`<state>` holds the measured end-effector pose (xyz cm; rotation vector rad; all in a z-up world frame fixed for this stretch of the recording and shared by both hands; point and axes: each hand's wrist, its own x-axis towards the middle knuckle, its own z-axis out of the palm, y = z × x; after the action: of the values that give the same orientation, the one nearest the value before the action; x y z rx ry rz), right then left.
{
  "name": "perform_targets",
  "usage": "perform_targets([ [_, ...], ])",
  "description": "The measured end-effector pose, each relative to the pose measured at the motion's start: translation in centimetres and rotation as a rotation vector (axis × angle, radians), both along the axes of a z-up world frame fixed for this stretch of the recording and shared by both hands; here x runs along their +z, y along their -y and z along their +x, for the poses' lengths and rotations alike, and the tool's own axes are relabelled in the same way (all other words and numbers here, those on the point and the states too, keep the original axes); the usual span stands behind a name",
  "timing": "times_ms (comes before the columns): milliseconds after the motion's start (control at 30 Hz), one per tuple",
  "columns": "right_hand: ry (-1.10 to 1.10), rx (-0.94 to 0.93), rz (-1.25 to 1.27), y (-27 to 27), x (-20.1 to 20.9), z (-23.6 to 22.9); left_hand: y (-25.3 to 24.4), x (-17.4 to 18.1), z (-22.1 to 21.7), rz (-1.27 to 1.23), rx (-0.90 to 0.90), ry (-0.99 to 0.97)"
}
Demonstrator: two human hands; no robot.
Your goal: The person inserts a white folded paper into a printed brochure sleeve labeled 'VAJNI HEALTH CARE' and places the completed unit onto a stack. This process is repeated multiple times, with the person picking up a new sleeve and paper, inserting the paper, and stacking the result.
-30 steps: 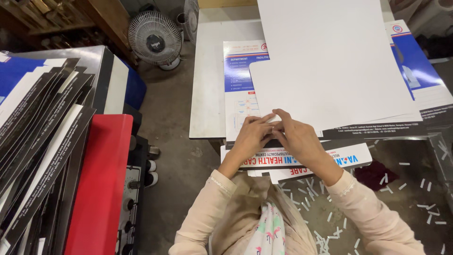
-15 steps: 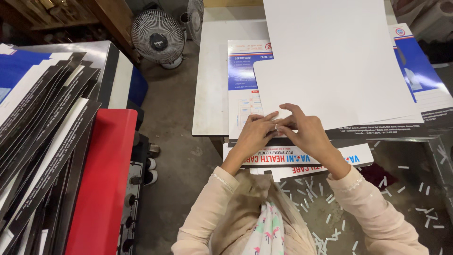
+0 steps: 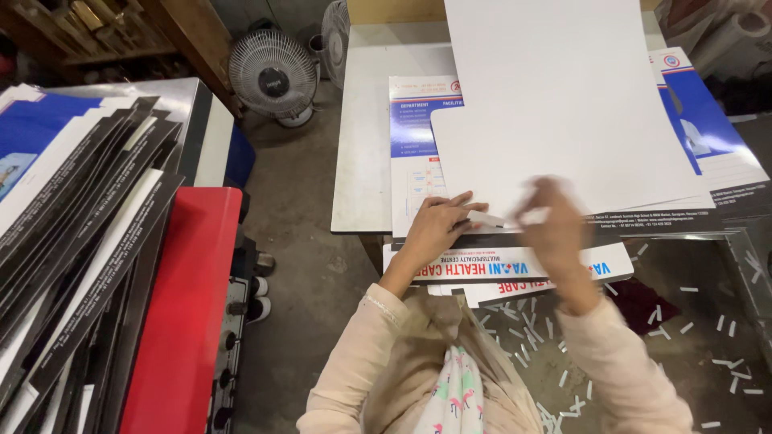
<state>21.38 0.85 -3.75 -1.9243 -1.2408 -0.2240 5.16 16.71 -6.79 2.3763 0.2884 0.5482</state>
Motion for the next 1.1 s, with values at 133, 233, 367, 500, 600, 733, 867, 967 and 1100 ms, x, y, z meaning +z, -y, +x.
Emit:
perform_targets([
  [133,0.394,-0.732,-0.262,13.0,5.5,6.9,-0.1,0.0,0.2,0.007,-0.005,0.042],
  [233,0.315,-0.734,-0.191,17.8,6.1,5.7,0.4,-0.2,0.2,0.03,0.02,0.065],
  [367,-0.073,-0.093,0.112,10.5,0.6,-1.9,2.1,0.6,0.8,0.121,0.081,0.056],
  [500,0.18,-0.127,0.065,4.8,1.0,-6.5,4.5,2.3,-0.1,0.248,0.157,0.139],
  [600,0.241,-0.123,0.074,4.4,1.4,-6.9,6.3,3.9,-0.5,0.244,0.205,-0.09],
  [733,0.197,-0.159,0.127,5.7,0.4,-4.9,8.6,5.6,-0.1,0.23,0.178,0.038],
  [867,0.035,-0.208,0.053,7.3,-1.8,-0.4,5.1,5.6,0.7,0.37,0.108,0.214],
  [967,-0.074,-0.235,-0.046,7.0,-3.7,3.5,0.2,5.0,-0.1,0.347,0.191,-0.137],
  [1100,0.045,-0.241,-0.156,5.6,-5.4,5.3,-4.1,3.9,-0.3,0.087,0.283,-0.327],
])
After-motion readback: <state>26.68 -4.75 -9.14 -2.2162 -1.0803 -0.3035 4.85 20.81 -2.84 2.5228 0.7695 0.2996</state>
